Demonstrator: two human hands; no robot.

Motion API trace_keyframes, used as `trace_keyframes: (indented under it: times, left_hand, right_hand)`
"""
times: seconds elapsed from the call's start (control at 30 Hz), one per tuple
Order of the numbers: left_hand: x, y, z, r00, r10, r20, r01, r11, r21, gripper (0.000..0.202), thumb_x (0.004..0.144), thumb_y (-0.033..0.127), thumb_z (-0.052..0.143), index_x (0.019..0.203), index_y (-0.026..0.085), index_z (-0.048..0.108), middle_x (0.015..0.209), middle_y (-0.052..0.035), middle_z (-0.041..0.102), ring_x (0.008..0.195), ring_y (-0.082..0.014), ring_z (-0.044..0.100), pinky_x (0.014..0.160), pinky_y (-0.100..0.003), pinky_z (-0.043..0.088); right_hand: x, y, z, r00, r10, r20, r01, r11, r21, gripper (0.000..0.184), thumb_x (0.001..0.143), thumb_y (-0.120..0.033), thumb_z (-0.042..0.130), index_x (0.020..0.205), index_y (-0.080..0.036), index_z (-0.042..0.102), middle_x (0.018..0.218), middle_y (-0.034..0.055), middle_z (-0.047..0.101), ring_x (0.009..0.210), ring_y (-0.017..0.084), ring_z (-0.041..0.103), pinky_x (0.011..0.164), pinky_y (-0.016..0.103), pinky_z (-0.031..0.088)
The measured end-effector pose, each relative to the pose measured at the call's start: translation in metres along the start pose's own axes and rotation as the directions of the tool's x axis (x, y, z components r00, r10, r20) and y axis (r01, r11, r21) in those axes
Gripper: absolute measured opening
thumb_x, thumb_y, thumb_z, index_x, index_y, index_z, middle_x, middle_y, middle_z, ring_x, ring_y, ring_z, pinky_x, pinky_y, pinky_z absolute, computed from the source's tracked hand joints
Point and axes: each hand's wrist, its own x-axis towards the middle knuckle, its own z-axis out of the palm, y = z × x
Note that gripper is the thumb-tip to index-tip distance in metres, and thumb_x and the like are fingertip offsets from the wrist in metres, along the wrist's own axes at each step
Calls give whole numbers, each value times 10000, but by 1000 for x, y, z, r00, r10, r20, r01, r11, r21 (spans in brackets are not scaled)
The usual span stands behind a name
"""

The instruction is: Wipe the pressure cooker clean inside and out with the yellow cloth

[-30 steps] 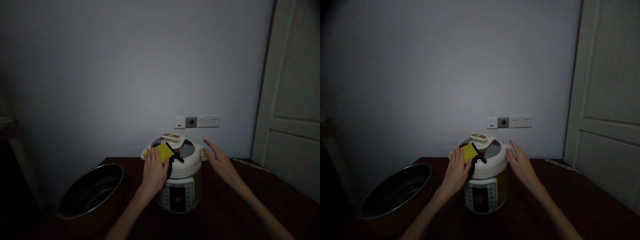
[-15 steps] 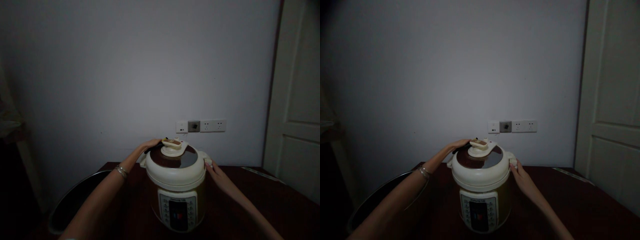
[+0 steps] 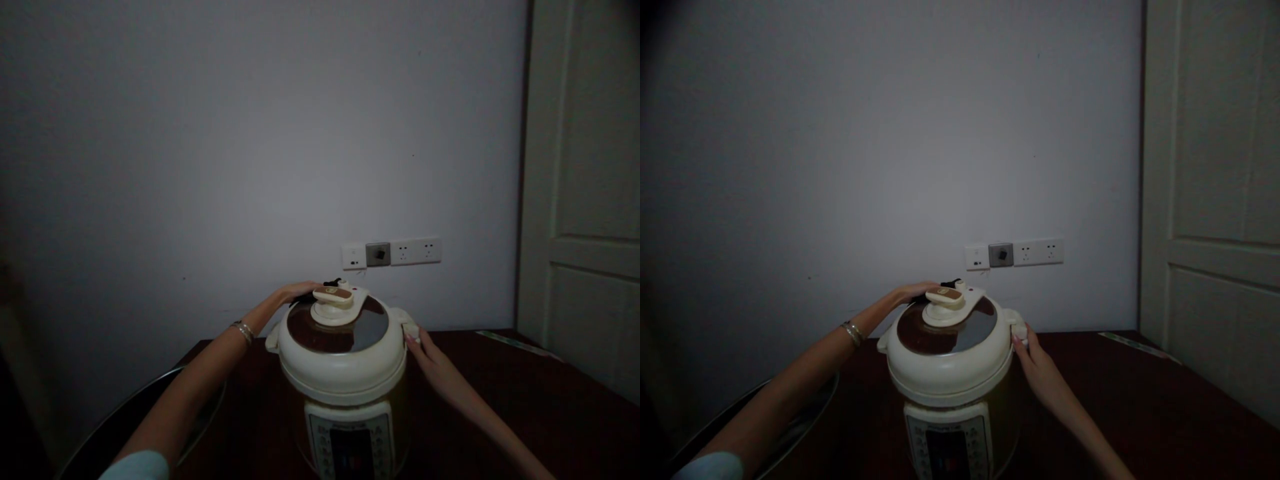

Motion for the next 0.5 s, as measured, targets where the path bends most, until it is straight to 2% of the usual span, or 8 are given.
trace_keyframes:
  times: [0.07, 0.13, 0.23, 0.37, 0.5]
  left_hand:
    - [-7, -16, -8, 1000, -25, 12, 26, 990, -140, 252, 790, 348, 579, 814, 118, 682, 743, -61, 694, 699, -177, 604, 738, -313, 465]
    - [-14, -30, -14, 998, -53, 38, 61, 962, -267, 296, 774, 405, 591, 832, 129, 683, 790, -66, 709, 715, -172, 616, 742, -299, 467]
    - [-15, -40, -18, 994, -90, 62, 106, 935, -338, 319, 748, 424, 621, 833, 123, 680, 807, -73, 715, 714, -168, 620, 742, -289, 474]
    - [5, -30, -15, 993, -109, 54, 119, 960, -252, 286, 748, 390, 612, 798, 117, 680, 742, -67, 708, 650, -165, 601, 730, -298, 476]
    - [25, -6, -4, 995, -96, 18, 98, 989, -113, 258, 758, 368, 580, 804, 139, 690, 723, -56, 703, 715, -196, 615, 751, -324, 470]
  right_hand:
    - [0, 1, 0, 1000, -4, 3, 5, 1000, -3, 650, 846, -598, 370, 1329, -164, 383, 1387, 141, 446, 1308, 243, 373, 1095, 419, 253]
    - [0, 2, 1, 1000, 2, 2, -2, 1000, -5, 649, 849, -597, 367, 1333, -165, 374, 1399, 145, 429, 1310, 247, 369, 1099, 431, 238]
    - [0, 2, 1, 1000, 10, -4, -10, 1000, -5, 644, 842, -603, 377, 1316, -166, 404, 1368, 149, 467, 1291, 263, 397, 1087, 452, 258]
    - [0, -1, 0, 1000, 0, -14, 0, 1000, -10, 640, 837, -612, 378, 1325, -200, 415, 1335, 128, 509, 1279, 262, 412, 1078, 456, 281]
    - [-1, -7, 0, 1000, 15, 11, -15, 1000, -7, 679, 832, -625, 361, 1348, -185, 384, 1350, 131, 492, 1293, 257, 392, 1087, 447, 264]
